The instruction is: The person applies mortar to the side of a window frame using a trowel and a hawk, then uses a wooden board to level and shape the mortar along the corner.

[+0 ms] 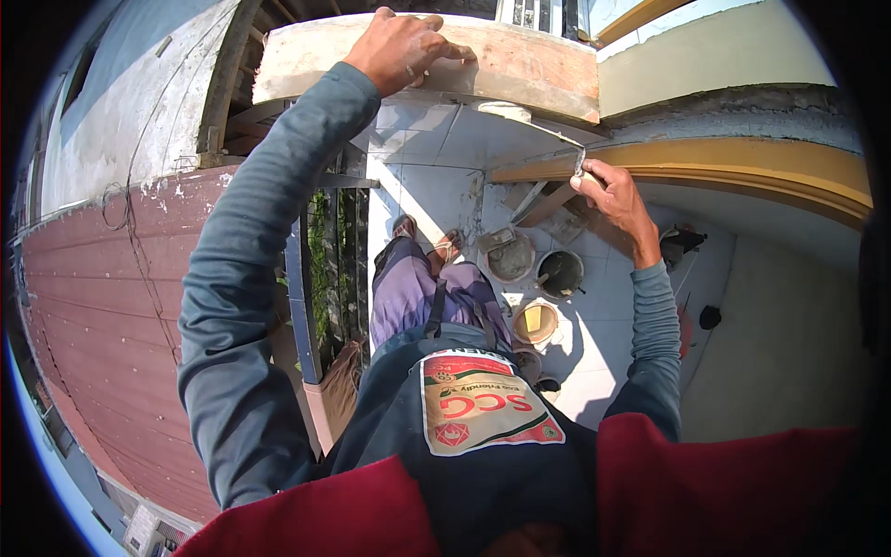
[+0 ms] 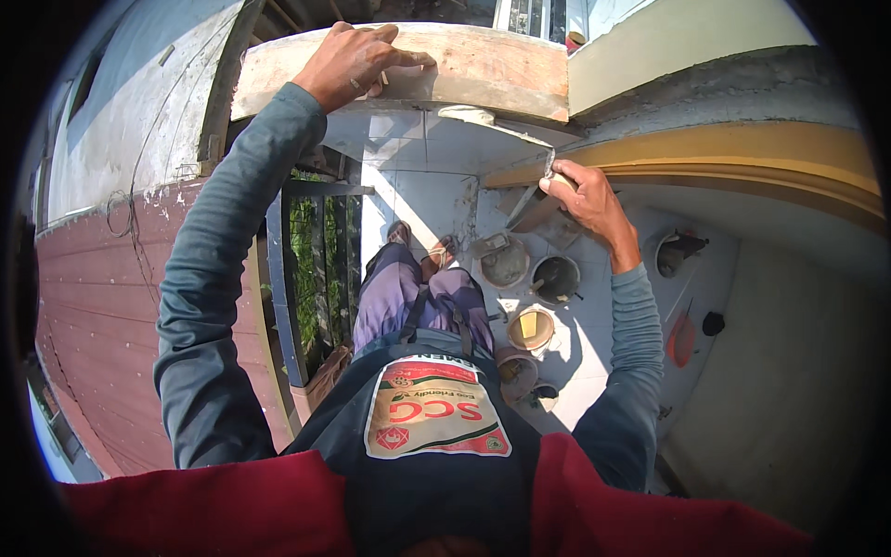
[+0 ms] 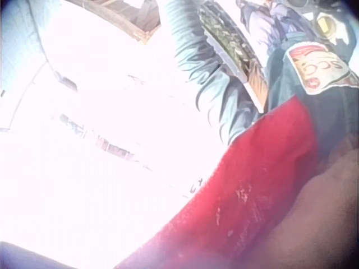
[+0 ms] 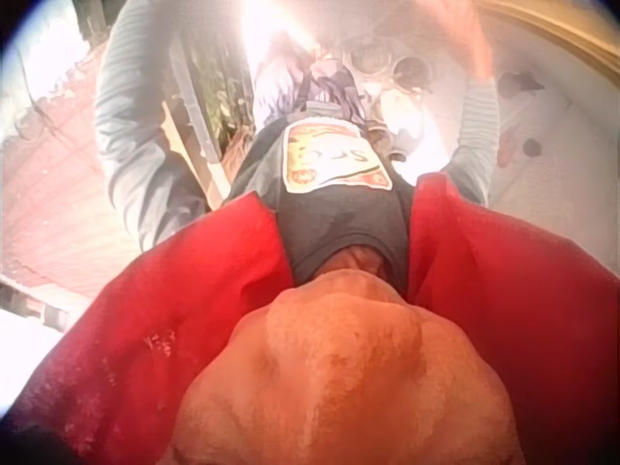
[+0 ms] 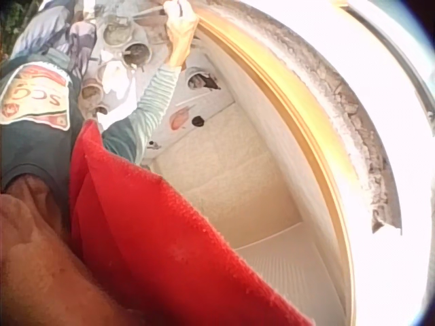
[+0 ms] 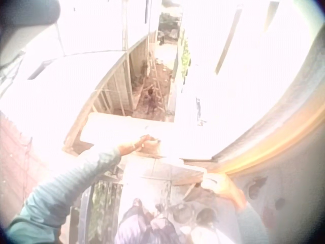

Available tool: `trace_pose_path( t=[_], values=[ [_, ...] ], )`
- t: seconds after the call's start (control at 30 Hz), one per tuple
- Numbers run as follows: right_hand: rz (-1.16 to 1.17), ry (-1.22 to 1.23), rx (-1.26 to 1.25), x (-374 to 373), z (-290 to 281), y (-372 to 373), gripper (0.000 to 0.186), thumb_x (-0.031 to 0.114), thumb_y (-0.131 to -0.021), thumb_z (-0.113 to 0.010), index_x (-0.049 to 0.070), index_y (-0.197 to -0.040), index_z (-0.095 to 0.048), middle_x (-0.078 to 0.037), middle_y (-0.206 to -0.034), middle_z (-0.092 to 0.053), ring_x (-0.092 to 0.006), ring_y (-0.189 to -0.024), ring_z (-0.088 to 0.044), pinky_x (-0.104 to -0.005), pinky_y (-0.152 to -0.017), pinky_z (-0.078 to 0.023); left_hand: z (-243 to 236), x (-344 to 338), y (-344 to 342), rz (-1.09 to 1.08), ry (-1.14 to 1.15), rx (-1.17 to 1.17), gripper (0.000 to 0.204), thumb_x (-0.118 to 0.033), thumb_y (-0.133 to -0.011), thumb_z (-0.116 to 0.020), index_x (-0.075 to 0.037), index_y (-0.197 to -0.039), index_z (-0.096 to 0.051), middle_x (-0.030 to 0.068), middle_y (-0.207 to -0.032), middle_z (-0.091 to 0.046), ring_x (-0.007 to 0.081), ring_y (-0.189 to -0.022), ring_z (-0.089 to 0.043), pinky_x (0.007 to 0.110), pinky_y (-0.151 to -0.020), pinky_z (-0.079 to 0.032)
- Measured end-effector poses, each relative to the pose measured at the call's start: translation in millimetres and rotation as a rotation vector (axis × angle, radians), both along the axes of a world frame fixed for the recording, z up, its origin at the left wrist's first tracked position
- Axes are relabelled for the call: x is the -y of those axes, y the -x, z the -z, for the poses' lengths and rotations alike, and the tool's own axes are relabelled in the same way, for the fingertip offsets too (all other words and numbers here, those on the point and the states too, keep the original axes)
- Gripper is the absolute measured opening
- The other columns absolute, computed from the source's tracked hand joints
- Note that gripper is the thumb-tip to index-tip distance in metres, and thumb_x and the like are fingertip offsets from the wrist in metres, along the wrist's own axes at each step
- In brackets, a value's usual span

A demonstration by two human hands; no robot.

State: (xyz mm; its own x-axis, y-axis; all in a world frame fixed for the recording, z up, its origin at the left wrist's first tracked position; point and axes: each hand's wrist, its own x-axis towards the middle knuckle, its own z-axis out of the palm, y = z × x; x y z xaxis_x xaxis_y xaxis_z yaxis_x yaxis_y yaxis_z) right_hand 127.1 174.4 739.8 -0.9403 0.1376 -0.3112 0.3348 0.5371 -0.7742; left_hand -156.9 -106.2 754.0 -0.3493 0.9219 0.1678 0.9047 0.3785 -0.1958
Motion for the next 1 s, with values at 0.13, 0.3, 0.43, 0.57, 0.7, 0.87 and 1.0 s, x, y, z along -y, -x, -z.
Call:
trace_pose_path(
  t=[0.13, 0.3, 0.43, 0.57, 0.7, 0.87, 1.0],
  values=[
    [0.021, 0.019, -0.089, 5, -2, -10, 0.023, 0.016, -0.089, -0.071, -0.003, -0.100, -0.066, -0.003, -0.070, -0.056, -0.0100, -0.057, -0.052, -0.0292, -0.054, -0.044, 1, 0, -1, 0.038, 0.003, -0.041, 0.070, -0.010, -0.068, -0.088, -0.037, -0.129, -0.068, 0.0052, -0.109, -0.070, 0.0204, -0.091, -0.070, 0.035, -0.088, -0.058],
    [0.003, -0.130, -0.382, 9, -3, -24, 0.021, 0.007, -0.086, -0.073, -0.007, -0.102, -0.068, -0.015, -0.086, -0.070, -0.0204, -0.071, -0.066, -0.0327, -0.067, -0.052, 17, 0, 8, 0.021, -0.012, -0.040, 0.074, -0.009, -0.067, -0.089, -0.037, -0.132, -0.066, 0.0051, -0.110, -0.070, 0.0206, -0.091, -0.070, 0.034, -0.088, -0.059],
    [-0.056, -0.199, -0.380, 1, -2, -35, 0.026, 0.010, -0.086, -0.074, -0.007, -0.104, -0.069, -0.020, -0.096, -0.072, -0.0279, -0.082, -0.069, -0.0349, -0.075, -0.053, 12, -2, 6, 0.023, -0.014, -0.064, 0.074, -0.008, -0.069, -0.088, -0.037, -0.132, -0.065, 0.0053, -0.107, -0.070, 0.0207, -0.090, -0.070, 0.033, -0.086, -0.059],
    [-0.087, -0.281, -0.219, -18, -4, -25, 0.028, 0.013, -0.087, -0.074, -0.008, -0.104, -0.068, -0.019, -0.093, -0.071, -0.0299, -0.077, -0.067, -0.0354, -0.073, -0.052, 10, -5, 6, 0.026, -0.015, -0.048, 0.072, -0.008, -0.069, -0.088, -0.036, -0.131, -0.066, 0.0051, -0.104, -0.069, 0.0207, -0.089, -0.069, 0.033, -0.086, -0.059],
    [0.064, -0.121, 0.012, -10, -30, -17, 0.028, 0.015, -0.088, -0.073, -0.008, -0.103, -0.066, -0.020, -0.087, -0.068, -0.0286, -0.073, -0.065, -0.0337, -0.068, -0.051, 19, 0, 11, -0.005, -0.024, -0.020, 0.063, -0.012, -0.071, -0.086, -0.034, -0.128, -0.068, 0.0055, -0.103, -0.070, 0.0206, -0.089, -0.068, 0.033, -0.084, -0.058],
    [-0.069, -0.308, -0.413, -6, -27, -30, 0.023, 0.009, -0.088, -0.072, -0.008, -0.101, -0.066, -0.019, -0.085, -0.067, -0.0291, -0.073, -0.064, -0.0353, -0.067, -0.051, 14, 0, 11, -0.153, -0.199, 0.585, 0.037, -0.026, -0.083, -0.076, -0.023, -0.119, -0.070, 0.0069, -0.099, -0.070, 0.0219, -0.083, -0.065, 0.035, -0.076, -0.056],
    [-0.241, -0.383, -0.526, 19, -20, -22, 0.022, 0.008, -0.087, -0.072, -0.008, -0.101, -0.066, -0.021, -0.089, -0.067, -0.0344, -0.076, -0.065, -0.0383, -0.069, -0.051, 24, 4, 15, -0.383, -0.552, 1.391, 0.030, -0.036, -0.093, -0.068, -0.013, -0.113, -0.071, 0.0079, -0.095, -0.071, 0.0229, -0.078, -0.063, 0.037, -0.070, -0.053]
  ],
)
